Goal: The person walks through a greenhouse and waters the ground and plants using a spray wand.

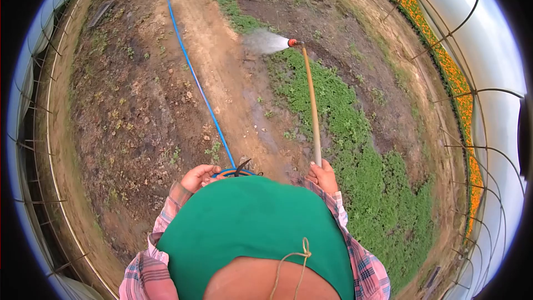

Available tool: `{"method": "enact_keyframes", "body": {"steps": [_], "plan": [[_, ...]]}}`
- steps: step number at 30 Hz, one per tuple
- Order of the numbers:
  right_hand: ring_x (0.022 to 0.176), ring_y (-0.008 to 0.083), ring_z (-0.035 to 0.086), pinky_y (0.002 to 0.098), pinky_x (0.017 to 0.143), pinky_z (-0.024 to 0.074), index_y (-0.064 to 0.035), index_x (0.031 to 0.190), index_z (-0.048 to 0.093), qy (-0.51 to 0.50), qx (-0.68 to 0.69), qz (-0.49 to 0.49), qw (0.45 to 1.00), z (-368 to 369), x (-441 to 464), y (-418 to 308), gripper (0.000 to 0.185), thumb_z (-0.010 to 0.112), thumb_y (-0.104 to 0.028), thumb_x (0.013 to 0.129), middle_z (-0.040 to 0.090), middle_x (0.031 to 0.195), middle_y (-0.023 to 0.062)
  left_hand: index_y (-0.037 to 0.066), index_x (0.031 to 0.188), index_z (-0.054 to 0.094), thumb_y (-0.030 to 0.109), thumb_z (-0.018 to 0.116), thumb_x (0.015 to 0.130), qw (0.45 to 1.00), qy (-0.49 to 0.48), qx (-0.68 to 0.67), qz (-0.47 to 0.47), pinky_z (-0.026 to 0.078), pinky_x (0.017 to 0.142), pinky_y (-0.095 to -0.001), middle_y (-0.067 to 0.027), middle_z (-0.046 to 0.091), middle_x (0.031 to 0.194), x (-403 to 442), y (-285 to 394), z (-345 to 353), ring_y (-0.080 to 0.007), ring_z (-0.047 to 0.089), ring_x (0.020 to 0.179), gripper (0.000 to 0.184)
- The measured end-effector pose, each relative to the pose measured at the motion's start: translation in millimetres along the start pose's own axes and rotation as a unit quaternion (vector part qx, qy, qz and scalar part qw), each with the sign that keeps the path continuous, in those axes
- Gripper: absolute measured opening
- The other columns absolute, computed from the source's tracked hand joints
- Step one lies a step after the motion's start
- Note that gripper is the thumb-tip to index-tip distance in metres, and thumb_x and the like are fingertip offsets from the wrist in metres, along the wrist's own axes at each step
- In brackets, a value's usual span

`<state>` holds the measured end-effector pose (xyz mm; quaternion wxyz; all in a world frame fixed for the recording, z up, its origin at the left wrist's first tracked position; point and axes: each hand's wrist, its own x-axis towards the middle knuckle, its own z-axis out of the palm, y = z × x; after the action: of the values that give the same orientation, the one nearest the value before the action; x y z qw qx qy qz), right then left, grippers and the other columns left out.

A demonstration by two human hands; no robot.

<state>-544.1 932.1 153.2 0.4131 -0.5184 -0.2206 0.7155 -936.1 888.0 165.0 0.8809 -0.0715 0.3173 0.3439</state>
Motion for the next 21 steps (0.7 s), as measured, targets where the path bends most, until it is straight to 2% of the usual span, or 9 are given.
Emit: {"method": "enact_keyframes", "body": {"steps": [2, 4, 7, 14, 21], "plan": [[0.045, 0.0070, 0.033, 0.0234, 0.039, 0.0282, -0.0045, 0.089, 0.036, 0.023, -0.034, 0.006, 0.999, 8.4, 6.9, -8.5, 0.016, 0.051, -0.008, 0.090, 0.036, 0.061, -0.0003, -0.001, 0.103, 0.050, 0.023, 0.040, 0.096, 1.000, -0.009, -0.005, 0.005, 0.035, 0.044, -0.0142, -0.0083, 0.056, 0.080, 0.2, 17.0, -2.3, -0.0021, 0.041, 0.052, 0.026], [0.048, 0.0059, 0.032, 0.0219, 0.042, 0.0281, -0.0035, 0.090, 0.037, 0.038, -0.060, 0.012, 0.997, 17.9, 11.1, -16.8, 0.016, 0.052, -0.007, 0.089, 0.036, 0.063, -0.0006, 0.000, 0.102, 0.050, 0.022, 0.041, 0.096, 0.999, 0.021, 0.009, 0.029, 0.035, 0.044, -0.0140, -0.0081, 0.055, 0.083, 1.1, 25.7, -13.7, -0.0020, 0.041, 0.053, 0.025], [0.048, 0.0065, 0.033, 0.0222, 0.041, 0.0282, -0.0045, 0.088, 0.035, 0.076, -0.041, 0.016, 0.996, 21.5, 22.9, -23.9, 0.017, 0.052, -0.008, 0.089, 0.037, 0.063, -0.0002, 0.000, 0.102, 0.050, 0.021, 0.042, 0.095, 0.998, 0.031, -0.002, 0.058, 0.035, 0.045, -0.0135, -0.0071, 0.052, 0.086, -10.0, 41.9, -14.3, -0.0019, 0.039, 0.053, 0.023], [0.044, 0.0071, 0.032, 0.0232, 0.037, 0.0272, -0.0083, 0.091, 0.032, 0.051, -0.042, 0.017, 0.998, 25.0, 52.4, -45.7, 0.019, 0.051, -0.011, 0.091, 0.035, 0.061, -0.0007, 0.003, 0.099, 0.052, 0.020, 0.045, 0.094, 0.991, 0.051, -0.070, 0.101, 0.034, 0.044, -0.0131, -0.0064, 0.048, 0.088, -20.8, 55.4, -24.6, -0.0014, 0.037, 0.054, 0.019], [0.044, 0.0071, 0.032, 0.0235, 0.036, 0.0260, -0.0106, 0.096, 0.034, -0.003, -0.012, -0.012, 1.000, 39.4, 89.1, -63.3, 0.018, 0.051, -0.013, 0.091, 0.032, 0.059, -0.0015, 0.005, 0.096, 0.052, 0.020, 0.047, 0.092, 0.988, 0.065, -0.041, 0.137, 0.035, 0.045, -0.0134, -0.0054, 0.047, 0.086, -16.0, 73.6, -20.7, -0.0021, 0.037, 0.055, 0.016]]}}
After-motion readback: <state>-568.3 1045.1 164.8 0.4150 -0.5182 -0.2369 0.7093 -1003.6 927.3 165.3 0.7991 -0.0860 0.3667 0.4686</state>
